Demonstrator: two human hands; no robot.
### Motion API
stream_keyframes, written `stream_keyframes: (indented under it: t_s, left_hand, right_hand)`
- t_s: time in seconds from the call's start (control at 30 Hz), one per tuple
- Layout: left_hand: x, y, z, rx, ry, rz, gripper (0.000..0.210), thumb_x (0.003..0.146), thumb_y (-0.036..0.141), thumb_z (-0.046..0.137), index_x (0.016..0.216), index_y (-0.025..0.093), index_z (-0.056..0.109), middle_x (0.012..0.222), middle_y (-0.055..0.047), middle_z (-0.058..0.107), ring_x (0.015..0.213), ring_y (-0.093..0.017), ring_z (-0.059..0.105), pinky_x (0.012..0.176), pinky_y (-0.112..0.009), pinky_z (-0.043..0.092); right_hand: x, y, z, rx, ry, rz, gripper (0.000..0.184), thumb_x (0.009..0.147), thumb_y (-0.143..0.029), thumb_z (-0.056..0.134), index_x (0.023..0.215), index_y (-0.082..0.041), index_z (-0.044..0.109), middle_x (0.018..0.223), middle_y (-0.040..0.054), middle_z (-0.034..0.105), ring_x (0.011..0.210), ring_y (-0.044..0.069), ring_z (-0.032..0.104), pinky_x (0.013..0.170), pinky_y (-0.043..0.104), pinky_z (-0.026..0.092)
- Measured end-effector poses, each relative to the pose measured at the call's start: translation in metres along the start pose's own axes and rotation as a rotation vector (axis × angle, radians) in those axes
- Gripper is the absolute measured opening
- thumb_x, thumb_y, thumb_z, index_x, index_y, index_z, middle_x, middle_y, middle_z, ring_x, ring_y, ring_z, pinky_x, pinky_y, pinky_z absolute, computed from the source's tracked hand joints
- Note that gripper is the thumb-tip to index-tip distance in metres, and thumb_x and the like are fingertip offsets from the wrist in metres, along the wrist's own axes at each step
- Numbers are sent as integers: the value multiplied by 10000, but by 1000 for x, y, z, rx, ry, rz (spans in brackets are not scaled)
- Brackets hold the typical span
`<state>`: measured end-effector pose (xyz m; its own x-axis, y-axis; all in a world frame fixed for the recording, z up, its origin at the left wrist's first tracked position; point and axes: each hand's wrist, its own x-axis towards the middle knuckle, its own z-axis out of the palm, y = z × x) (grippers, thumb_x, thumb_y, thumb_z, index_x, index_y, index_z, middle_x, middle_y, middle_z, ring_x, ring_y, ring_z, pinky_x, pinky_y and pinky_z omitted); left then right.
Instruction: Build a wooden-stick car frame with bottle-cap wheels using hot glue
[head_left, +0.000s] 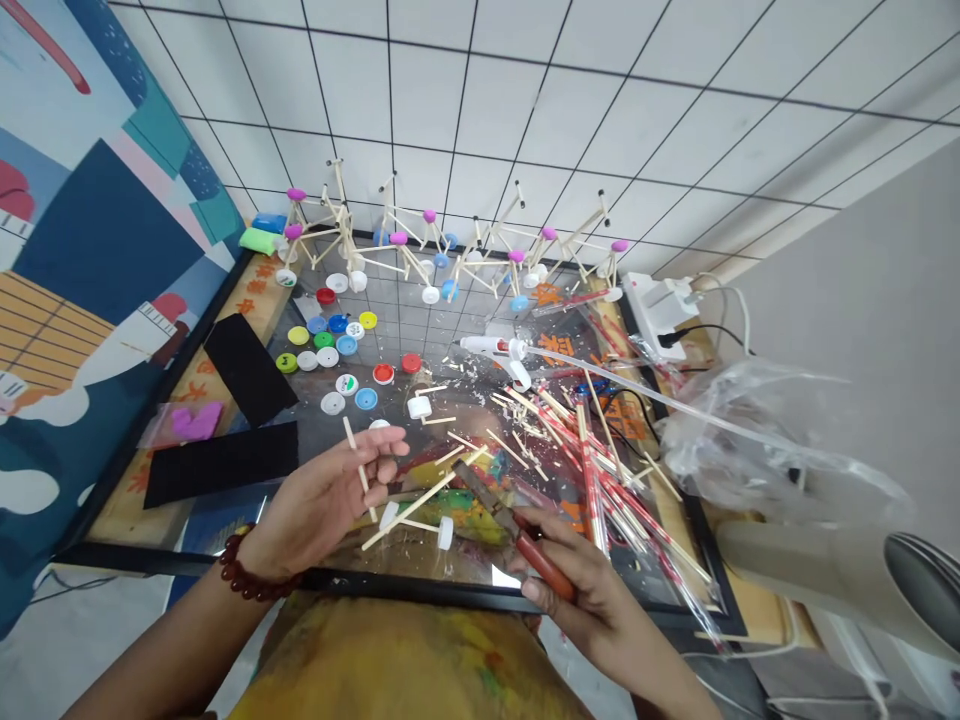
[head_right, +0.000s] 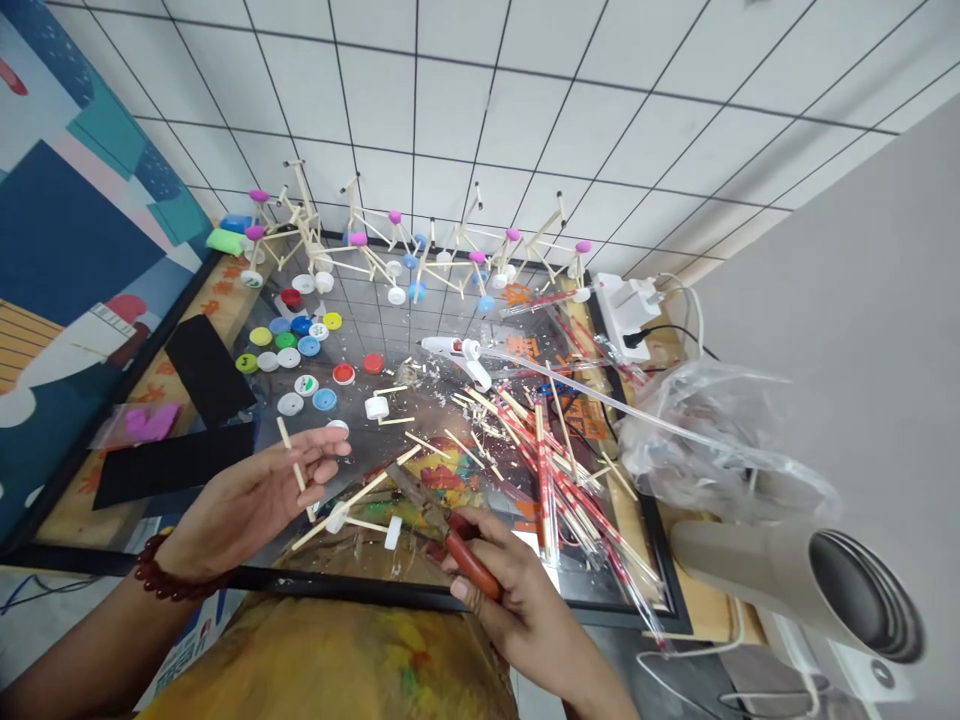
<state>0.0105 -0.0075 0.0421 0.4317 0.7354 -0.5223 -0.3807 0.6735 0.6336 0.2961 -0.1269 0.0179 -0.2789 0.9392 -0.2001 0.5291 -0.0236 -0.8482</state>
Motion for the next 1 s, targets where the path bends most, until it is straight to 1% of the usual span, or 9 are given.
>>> stream_keyframes:
  t_s: [0.1, 0.23, 0.37, 0.47, 0.53, 0.63, 0.8, 0.9, 1.0]
  left_hand:
    - [1, -11, 0, 151, -96, -67, 297, 883, 275, 616, 1121, 117, 696, 1156, -152, 642, 902, -166, 588, 772, -262, 492]
    - [-4, -24, 2, 355, -290, -166, 349, 909, 379, 596, 1170, 163, 682, 1122, -146, 682, 1008, -231, 627, 893, -372, 492]
    - [-9, -27, 12, 488, -363, -253, 346, 912, 434, 574, 1055, 153, 717, 1096, -133, 695, 981, -216, 638, 897, -351, 478]
    - [-9, -32, 16, 507, -318, -216, 364, 899, 469, 578, 883, 134, 720, 984, -118, 709, 915, -204, 640, 875, -336, 470]
    - [-8, -39, 15, 486, -295, -177, 386, 902, 485, 565, 786, 134, 677, 807, -83, 682, 770, -167, 617, 772, -301, 468]
    - [-5, -48, 12, 416, -229, -119, 347, 897, 485, 576, 854, 145, 632, 592, 23, 489, 536, -87, 421, 550, -224, 343]
    - [-3, -48, 12, 294, -153, -156, 328, 879, 487, 608, 917, 162, 583, 628, 57, 375, 503, -52, 198, 471, -207, 134]
    - [-2, -34, 11, 204, -94, -113, 369, 895, 503, 566, 986, 151, 630, 624, 56, 348, 499, -56, 163, 456, -203, 139]
    - [0, -18, 6, 77, 10, 1, 318, 900, 434, 576, 1022, 152, 663, 648, 41, 367, 508, -58, 234, 465, -195, 241]
  right_hand:
    - [-2, 0, 1, -54, -11, -58, 208, 941, -290, 549, 1087, -231, 686, 1346, 142, 567, 1336, 281, 481, 1038, 402, 473]
    - [-5, 2, 4, -121, 20, -156, 290, 934, -224, 547, 1214, -244, 617, 1357, 141, 547, 1322, 254, 494, 1040, 377, 476]
    - [-4, 0, 7, -146, -11, -179, 313, 934, -213, 541, 1240, -254, 592, 1383, 140, 519, 1319, 244, 496, 1033, 361, 483]
    - [-1, -4, 9, -129, -44, -166, 296, 940, -211, 522, 1225, -247, 595, 1392, 139, 511, 1302, 239, 509, 1036, 363, 479]
    - [1, -6, 10, -110, -57, -165, 278, 940, -215, 520, 1204, -241, 603, 1372, 135, 528, 1290, 238, 516, 1034, 364, 479]
    - [3, -7, 10, -79, -55, -150, 221, 938, -228, 527, 1132, -217, 633, 1302, 136, 572, 1264, 234, 532, 1024, 356, 479]
    - [2, -8, 10, -27, -54, -95, 206, 940, -246, 530, 1100, -213, 656, 1278, 129, 576, 1278, 226, 515, 1038, 354, 461]
    - [-3, -7, 9, -14, -51, -82, 234, 943, -265, 532, 1138, -227, 656, 1313, 126, 548, 1283, 226, 508, 1037, 361, 460]
    - [-8, -2, 6, -21, -38, -47, 243, 944, -277, 532, 1144, -232, 662, 1340, 130, 526, 1271, 240, 519, 1029, 372, 467]
